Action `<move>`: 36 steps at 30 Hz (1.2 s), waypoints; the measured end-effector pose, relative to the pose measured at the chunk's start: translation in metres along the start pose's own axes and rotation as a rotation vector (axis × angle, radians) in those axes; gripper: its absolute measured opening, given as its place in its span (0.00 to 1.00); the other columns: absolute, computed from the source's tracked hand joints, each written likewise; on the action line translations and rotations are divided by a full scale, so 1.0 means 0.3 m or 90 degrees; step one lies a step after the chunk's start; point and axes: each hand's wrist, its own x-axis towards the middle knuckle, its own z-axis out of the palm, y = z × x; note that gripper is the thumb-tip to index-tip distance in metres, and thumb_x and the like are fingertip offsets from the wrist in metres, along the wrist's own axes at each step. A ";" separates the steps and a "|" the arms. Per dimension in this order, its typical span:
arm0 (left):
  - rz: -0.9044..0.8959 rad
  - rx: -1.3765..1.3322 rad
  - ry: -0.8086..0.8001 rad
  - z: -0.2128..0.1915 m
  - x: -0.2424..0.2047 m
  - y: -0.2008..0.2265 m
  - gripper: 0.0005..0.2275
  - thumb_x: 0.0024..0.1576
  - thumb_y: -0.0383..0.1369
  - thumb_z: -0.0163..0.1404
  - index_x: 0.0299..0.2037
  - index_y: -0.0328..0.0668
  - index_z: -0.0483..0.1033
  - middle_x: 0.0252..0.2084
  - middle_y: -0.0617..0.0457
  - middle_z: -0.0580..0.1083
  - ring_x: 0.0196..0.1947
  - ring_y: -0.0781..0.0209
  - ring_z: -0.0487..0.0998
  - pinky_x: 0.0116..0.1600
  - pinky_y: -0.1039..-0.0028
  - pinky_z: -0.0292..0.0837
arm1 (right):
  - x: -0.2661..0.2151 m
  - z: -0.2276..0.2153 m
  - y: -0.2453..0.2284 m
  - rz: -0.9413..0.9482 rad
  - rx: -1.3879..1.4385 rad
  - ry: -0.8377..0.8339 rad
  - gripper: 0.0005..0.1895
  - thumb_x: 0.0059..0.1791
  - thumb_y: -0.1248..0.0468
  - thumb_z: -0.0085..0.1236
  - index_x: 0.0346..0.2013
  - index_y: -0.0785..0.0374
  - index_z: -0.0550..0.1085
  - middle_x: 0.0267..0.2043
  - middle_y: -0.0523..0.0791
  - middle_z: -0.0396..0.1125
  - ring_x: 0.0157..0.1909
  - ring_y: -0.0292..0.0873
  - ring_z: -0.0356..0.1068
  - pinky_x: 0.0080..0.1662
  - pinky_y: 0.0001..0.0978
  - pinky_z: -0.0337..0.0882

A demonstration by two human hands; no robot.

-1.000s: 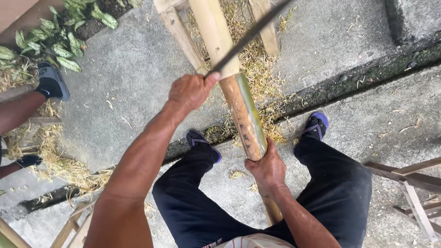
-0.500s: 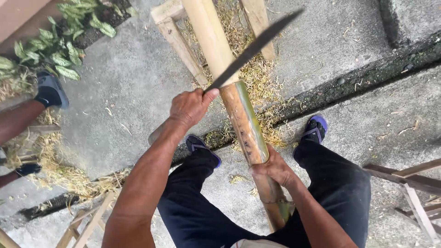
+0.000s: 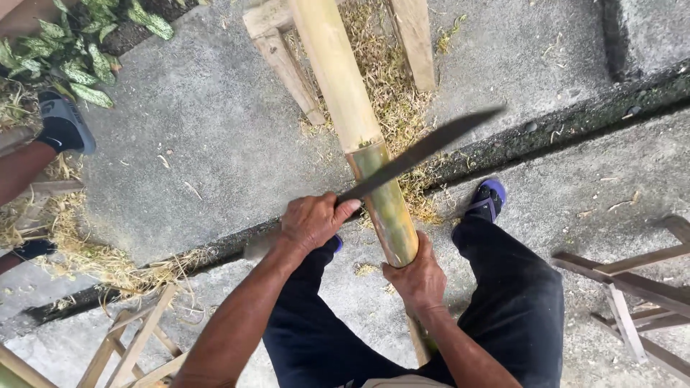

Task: The recorder is using a machete to shave and shape a long piece of bamboo supported on a wooden stand.

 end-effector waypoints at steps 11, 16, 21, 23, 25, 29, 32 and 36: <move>0.134 0.198 -0.072 -0.159 0.085 -0.006 0.37 0.59 0.65 0.22 0.30 0.43 0.78 0.15 0.51 0.70 0.17 0.55 0.78 0.25 0.61 0.76 | -0.006 0.029 -0.005 -0.024 0.026 0.050 0.54 0.34 0.53 0.70 0.69 0.57 0.54 0.52 0.55 0.70 0.49 0.56 0.75 0.53 0.47 0.74; 0.142 0.211 -0.013 -0.167 0.131 -0.037 0.38 0.58 0.67 0.21 0.27 0.44 0.78 0.14 0.53 0.69 0.15 0.58 0.74 0.22 0.62 0.72 | -0.033 0.020 -0.010 -0.015 -0.001 0.007 0.52 0.36 0.53 0.69 0.70 0.57 0.53 0.54 0.54 0.69 0.49 0.55 0.75 0.53 0.45 0.75; 0.168 0.219 -0.030 -0.052 0.078 -0.026 0.37 0.58 0.66 0.20 0.26 0.45 0.76 0.13 0.54 0.68 0.13 0.62 0.72 0.20 0.65 0.69 | -0.033 0.026 -0.017 -0.046 0.032 0.047 0.52 0.35 0.55 0.69 0.69 0.57 0.53 0.54 0.53 0.70 0.49 0.54 0.75 0.53 0.46 0.75; 0.158 0.193 -0.019 -0.067 0.102 -0.046 0.37 0.59 0.66 0.20 0.26 0.46 0.75 0.12 0.55 0.66 0.12 0.62 0.70 0.20 0.66 0.68 | -0.036 0.009 -0.019 -0.037 0.013 0.026 0.51 0.36 0.55 0.68 0.69 0.58 0.52 0.53 0.53 0.69 0.49 0.53 0.75 0.52 0.44 0.75; 0.146 0.168 -0.005 -0.073 0.111 -0.071 0.36 0.60 0.65 0.20 0.26 0.47 0.75 0.12 0.56 0.65 0.12 0.63 0.69 0.20 0.66 0.66 | -0.041 0.003 -0.023 -0.032 -0.006 0.006 0.51 0.37 0.55 0.67 0.70 0.59 0.51 0.53 0.53 0.69 0.48 0.52 0.76 0.52 0.43 0.76; 0.088 0.119 0.010 -0.078 0.136 -0.058 0.35 0.62 0.64 0.21 0.29 0.47 0.76 0.13 0.60 0.62 0.12 0.63 0.69 0.17 0.68 0.67 | -0.009 0.003 -0.011 -0.024 0.036 0.001 0.51 0.37 0.56 0.66 0.69 0.58 0.52 0.50 0.53 0.72 0.49 0.50 0.76 0.55 0.41 0.74; 0.074 0.122 0.026 -0.035 0.148 -0.078 0.36 0.61 0.65 0.21 0.29 0.46 0.77 0.13 0.59 0.63 0.14 0.62 0.70 0.20 0.67 0.68 | -0.013 0.000 0.007 -0.026 0.038 -0.007 0.51 0.36 0.56 0.66 0.69 0.58 0.53 0.50 0.53 0.73 0.50 0.52 0.76 0.57 0.41 0.73; 0.063 0.084 0.078 -0.003 0.142 -0.073 0.38 0.61 0.66 0.20 0.30 0.44 0.78 0.14 0.55 0.66 0.17 0.59 0.73 0.26 0.64 0.71 | -0.007 -0.003 0.006 -0.029 0.088 0.003 0.52 0.34 0.55 0.66 0.69 0.59 0.54 0.49 0.55 0.73 0.50 0.54 0.76 0.56 0.42 0.73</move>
